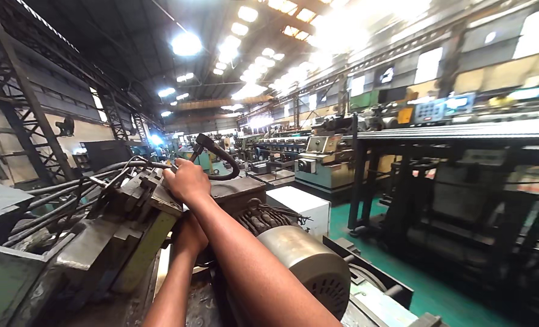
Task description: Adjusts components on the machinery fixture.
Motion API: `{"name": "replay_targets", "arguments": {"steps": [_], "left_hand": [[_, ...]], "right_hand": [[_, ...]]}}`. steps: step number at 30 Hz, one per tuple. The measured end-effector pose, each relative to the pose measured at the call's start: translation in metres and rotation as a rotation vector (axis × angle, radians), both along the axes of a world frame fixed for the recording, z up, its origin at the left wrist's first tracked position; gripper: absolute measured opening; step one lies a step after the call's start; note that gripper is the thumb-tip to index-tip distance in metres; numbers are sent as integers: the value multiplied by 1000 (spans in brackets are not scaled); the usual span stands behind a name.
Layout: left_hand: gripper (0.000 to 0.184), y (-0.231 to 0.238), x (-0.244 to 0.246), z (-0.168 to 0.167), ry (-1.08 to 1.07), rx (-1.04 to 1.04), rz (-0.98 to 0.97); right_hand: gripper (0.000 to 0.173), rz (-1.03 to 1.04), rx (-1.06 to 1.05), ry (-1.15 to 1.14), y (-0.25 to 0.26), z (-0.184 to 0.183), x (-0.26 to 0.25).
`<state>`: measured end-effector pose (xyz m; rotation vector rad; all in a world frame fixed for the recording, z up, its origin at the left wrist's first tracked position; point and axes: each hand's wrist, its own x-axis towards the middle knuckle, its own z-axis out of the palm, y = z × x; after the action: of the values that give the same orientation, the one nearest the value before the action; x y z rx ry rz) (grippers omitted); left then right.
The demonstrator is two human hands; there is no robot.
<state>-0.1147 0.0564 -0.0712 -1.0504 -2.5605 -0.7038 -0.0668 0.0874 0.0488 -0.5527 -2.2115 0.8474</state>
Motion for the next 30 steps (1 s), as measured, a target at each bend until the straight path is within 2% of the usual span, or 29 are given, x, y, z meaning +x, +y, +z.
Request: {"name": "replay_targets", "arguments": {"steps": [8,22,30], "left_hand": [[43,0,0,0,0,-5,6],[52,-2,4,1,-16,-50,-3],[48,-4,4,0,13,8,-53]], "right_hand": [[33,-4,-7,3,0,0,-1],[30,2,-12,3,-1,0,1],[32,13,-16,20,0,-2,1]]}}
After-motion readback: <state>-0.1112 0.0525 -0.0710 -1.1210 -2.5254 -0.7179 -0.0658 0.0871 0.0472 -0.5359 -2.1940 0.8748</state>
